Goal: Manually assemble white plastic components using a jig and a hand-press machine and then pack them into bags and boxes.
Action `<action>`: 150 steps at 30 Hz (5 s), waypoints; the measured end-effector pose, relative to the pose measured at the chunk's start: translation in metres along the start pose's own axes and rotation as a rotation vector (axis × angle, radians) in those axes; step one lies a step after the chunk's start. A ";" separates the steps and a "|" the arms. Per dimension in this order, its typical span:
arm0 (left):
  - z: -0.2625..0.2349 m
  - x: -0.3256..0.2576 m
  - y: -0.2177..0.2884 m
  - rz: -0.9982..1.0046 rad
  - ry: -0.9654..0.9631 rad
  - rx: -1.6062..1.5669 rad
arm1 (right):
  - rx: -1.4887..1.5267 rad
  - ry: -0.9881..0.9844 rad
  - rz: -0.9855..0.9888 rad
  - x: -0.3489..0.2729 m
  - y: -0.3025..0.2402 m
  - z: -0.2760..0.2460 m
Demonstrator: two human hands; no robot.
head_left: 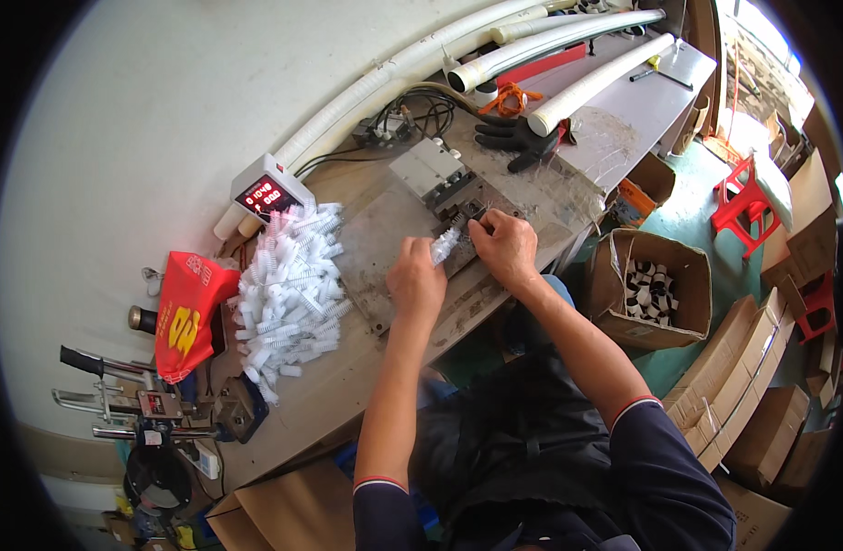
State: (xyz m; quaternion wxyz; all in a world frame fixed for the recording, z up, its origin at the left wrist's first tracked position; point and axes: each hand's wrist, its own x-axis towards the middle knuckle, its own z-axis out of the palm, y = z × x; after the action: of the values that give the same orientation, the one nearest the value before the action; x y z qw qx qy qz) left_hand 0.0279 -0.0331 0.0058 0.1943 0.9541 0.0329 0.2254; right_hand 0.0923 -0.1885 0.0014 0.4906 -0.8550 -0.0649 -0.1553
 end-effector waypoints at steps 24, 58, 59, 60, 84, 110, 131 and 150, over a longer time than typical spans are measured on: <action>-0.007 -0.035 0.006 0.116 0.192 -0.102 | 0.785 -0.417 0.050 0.005 0.009 -0.017; -0.267 -0.374 -0.081 -0.906 0.745 -0.101 | 0.725 -0.881 -0.131 -0.108 -0.103 0.022; -0.254 -0.347 -0.068 -0.808 0.636 -0.202 | 0.749 -0.995 -0.128 -0.123 -0.121 0.028; -0.243 -0.320 -0.059 -0.637 0.567 -0.123 | 0.744 -1.085 -0.133 -0.136 -0.136 0.034; -0.273 -0.254 -0.218 -0.955 0.722 -0.920 | 0.508 -0.940 -0.732 -0.111 -0.380 0.187; -0.283 -0.227 -0.234 -1.134 0.676 -0.791 | 0.784 -0.999 -0.739 -0.116 -0.554 0.183; -0.285 -0.232 -0.238 -1.127 0.696 -0.915 | 0.133 -0.830 -1.157 -0.041 -0.380 0.228; -0.294 -0.248 -0.257 -1.091 0.562 -1.104 | -0.208 -0.896 -1.089 -0.108 -0.307 0.277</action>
State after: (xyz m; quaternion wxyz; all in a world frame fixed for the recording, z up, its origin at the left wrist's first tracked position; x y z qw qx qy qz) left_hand -0.3188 0.2709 0.0454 0.7020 0.4794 0.4234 0.3133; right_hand -0.0345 0.2106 0.0874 0.1852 -0.7250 -0.6631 -0.0174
